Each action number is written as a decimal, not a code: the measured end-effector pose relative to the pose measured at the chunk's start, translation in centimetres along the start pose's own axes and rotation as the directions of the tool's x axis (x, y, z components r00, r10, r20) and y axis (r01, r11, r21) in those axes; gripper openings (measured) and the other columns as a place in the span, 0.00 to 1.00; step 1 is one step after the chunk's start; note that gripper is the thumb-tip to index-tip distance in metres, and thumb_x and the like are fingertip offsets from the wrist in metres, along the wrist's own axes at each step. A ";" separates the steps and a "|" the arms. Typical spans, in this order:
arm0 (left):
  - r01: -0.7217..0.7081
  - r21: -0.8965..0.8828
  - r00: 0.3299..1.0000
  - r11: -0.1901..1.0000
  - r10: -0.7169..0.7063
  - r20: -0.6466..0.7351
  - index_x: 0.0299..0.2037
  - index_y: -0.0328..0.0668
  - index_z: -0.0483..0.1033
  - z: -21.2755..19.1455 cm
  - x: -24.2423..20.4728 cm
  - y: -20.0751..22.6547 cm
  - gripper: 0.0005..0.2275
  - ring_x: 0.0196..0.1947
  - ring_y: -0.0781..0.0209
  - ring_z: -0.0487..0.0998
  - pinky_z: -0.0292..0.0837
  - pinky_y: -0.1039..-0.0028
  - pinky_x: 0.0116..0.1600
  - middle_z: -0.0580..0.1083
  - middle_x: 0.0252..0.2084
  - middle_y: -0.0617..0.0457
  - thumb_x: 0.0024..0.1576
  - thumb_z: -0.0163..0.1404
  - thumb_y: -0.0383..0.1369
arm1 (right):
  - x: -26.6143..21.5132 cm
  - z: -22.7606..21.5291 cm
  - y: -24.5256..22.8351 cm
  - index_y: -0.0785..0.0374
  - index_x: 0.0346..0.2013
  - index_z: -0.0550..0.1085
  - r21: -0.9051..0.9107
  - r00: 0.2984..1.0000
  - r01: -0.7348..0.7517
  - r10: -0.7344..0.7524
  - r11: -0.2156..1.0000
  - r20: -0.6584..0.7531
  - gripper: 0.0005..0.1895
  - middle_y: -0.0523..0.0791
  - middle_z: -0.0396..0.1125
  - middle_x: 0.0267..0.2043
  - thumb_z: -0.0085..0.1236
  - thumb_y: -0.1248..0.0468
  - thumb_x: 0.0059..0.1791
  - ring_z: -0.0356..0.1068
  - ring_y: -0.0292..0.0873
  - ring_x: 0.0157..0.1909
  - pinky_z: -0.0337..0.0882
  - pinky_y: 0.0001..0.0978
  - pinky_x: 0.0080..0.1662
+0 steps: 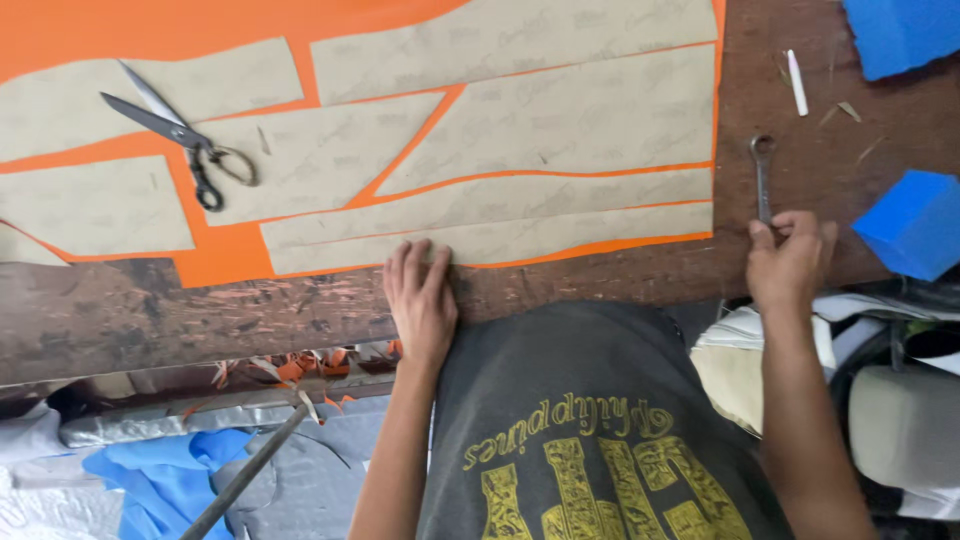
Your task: The person cuts orange fabric around tan templates using shears on a workbench. They move fabric scraps and foam aside while using wrenches as weights to hold the materials in place.
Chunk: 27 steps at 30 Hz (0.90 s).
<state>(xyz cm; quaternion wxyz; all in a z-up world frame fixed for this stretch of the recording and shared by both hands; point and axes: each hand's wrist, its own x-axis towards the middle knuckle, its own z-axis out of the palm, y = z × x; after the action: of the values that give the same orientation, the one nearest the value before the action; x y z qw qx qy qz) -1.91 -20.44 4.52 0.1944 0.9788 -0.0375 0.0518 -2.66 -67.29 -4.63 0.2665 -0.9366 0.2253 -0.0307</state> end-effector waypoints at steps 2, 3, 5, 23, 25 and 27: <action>-0.015 0.031 1.000 0.999 0.014 0.027 0.57 0.47 0.77 -0.2 -0.3 -0.3 0.19 0.70 0.42 0.63 0.53 0.47 0.74 0.69 0.64 0.47 0.55 0.52 0.24 | 0.5 0.3 1.0 0.70 0.40 0.73 -0.037 0.998 -0.009 0.011 0.999 0.068 0.11 0.54 0.66 0.45 0.68 0.66 0.53 0.67 0.56 0.49 0.68 0.48 0.52; -0.019 0.034 0.999 0.999 0.018 0.037 0.58 0.46 0.76 -0.3 -0.7 -0.4 0.19 0.70 0.41 0.62 0.52 0.46 0.74 0.68 0.64 0.47 0.55 0.52 0.24 | 0.7 0.3 1.3 0.70 0.39 0.73 -0.067 0.994 -0.015 0.022 0.998 0.103 0.12 0.54 0.68 0.42 0.69 0.66 0.54 0.68 0.56 0.47 0.68 0.49 0.50; -0.024 0.031 0.999 0.999 0.023 0.041 0.59 0.45 0.76 -0.3 -1.2 -0.4 0.20 0.70 0.41 0.62 0.52 0.46 0.74 0.68 0.65 0.46 0.55 0.52 0.24 | 1.4 -0.1 1.5 0.70 0.39 0.73 -0.069 0.979 -0.094 0.105 0.993 0.177 0.13 0.53 0.70 0.39 0.68 0.65 0.54 0.70 0.53 0.42 0.69 0.47 0.44; -0.019 0.032 0.996 0.999 0.016 0.089 0.61 0.47 0.75 -0.5 -0.6 -1.2 0.23 0.71 0.42 0.61 0.51 0.47 0.74 0.67 0.66 0.47 0.53 0.52 0.24 | -0.3 2.7 -23.9 0.60 0.41 0.75 0.294 0.474 0.698 -0.730 0.652 0.493 0.10 0.47 0.69 0.43 0.62 0.63 0.46 0.72 0.55 0.43 0.71 0.47 0.42; -0.020 0.007 0.997 1.000 0.019 0.072 0.61 0.48 0.75 -0.5 -0.7 -1.1 0.21 0.71 0.42 0.60 0.52 0.47 0.75 0.67 0.66 0.48 0.55 0.52 0.25 | 0.2 1.7 -23.2 0.59 0.44 0.76 0.253 0.504 0.673 -0.681 0.695 0.531 0.10 0.46 0.69 0.43 0.61 0.63 0.48 0.72 0.55 0.42 0.71 0.48 0.42; -0.007 0.002 0.997 1.000 0.007 0.075 0.60 0.48 0.75 -0.7 -1.5 -1.1 0.21 0.71 0.43 0.61 0.52 0.47 0.75 0.67 0.66 0.48 0.55 0.52 0.24 | 0.2 0.7 -21.8 0.58 0.45 0.77 0.242 0.514 0.658 -0.659 0.713 0.549 0.10 0.46 0.68 0.43 0.60 0.64 0.48 0.72 0.54 0.42 0.71 0.48 0.42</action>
<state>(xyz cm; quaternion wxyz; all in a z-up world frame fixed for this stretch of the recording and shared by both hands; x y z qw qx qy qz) -3.36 -19.13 4.55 0.1914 0.9802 -0.0482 0.0157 6.46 -50.53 5.99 0.2927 -0.9095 -0.2428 0.1680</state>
